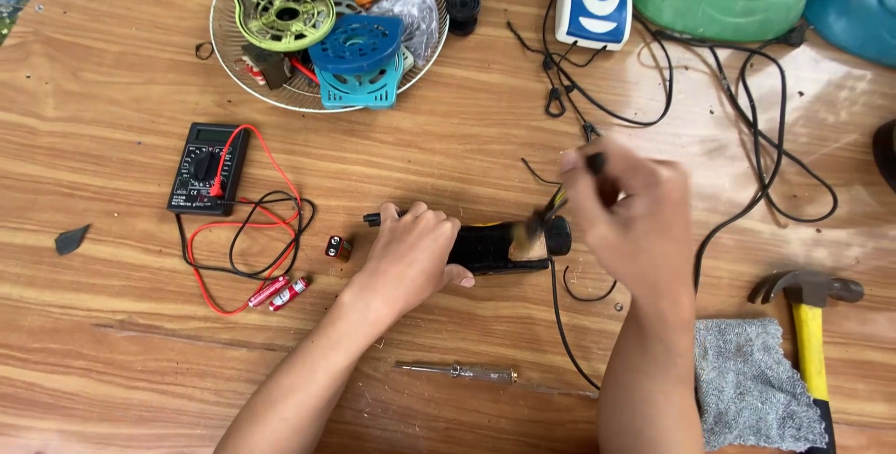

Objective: Polishing and cleaning the surface of a black plastic appliance component using a brush and a cloth on a workbench.

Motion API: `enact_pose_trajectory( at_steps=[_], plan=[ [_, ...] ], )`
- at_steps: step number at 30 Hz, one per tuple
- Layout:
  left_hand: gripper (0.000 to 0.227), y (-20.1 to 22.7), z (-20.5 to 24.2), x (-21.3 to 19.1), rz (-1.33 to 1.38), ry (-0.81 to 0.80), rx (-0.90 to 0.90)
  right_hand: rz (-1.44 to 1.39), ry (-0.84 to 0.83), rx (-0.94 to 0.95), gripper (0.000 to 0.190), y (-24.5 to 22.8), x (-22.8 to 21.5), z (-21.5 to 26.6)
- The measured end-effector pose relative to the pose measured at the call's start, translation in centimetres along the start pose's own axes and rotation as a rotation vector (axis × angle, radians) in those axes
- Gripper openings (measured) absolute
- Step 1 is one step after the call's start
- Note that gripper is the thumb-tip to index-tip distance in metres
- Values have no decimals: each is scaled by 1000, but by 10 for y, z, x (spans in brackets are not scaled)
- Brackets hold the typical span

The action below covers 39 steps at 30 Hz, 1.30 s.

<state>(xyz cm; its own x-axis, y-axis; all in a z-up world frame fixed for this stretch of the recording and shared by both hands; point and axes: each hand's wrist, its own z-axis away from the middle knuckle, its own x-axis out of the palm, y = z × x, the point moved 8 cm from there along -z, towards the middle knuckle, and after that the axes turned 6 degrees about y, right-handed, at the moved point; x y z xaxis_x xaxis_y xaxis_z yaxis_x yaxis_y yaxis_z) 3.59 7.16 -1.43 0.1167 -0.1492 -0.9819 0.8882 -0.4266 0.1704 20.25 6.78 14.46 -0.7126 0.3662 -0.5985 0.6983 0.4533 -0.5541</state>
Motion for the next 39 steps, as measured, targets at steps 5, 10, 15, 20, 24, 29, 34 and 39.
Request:
enact_pose_trajectory(
  at_steps=[5,10,15,20,24,29,34,39],
  plan=[
    [55,0,3,1,137,-39,-9,-63,141,3,31,-9,-1,0],
    [54,0,3,-3,155,-57,-15,-160,24,-6,34,-11,27,5],
    [54,0,3,2,156,-69,-28,-126,-56,-38,32,-27,25,4],
    [56,5,5,3,136,-58,-12,-155,-236,-13,20,-40,27,5],
    [57,5,6,0,156,-48,-12,-141,-283,-21,17,-41,24,8],
    [58,1,4,-1,193,-65,-25,-114,-326,19,9,-34,24,11],
    [56,-1,2,9,213,-40,-23,-80,-307,-1,7,-30,21,8],
    [51,4,9,-12,238,-181,-67,30,-178,-17,11,-29,5,7]
  ],
)
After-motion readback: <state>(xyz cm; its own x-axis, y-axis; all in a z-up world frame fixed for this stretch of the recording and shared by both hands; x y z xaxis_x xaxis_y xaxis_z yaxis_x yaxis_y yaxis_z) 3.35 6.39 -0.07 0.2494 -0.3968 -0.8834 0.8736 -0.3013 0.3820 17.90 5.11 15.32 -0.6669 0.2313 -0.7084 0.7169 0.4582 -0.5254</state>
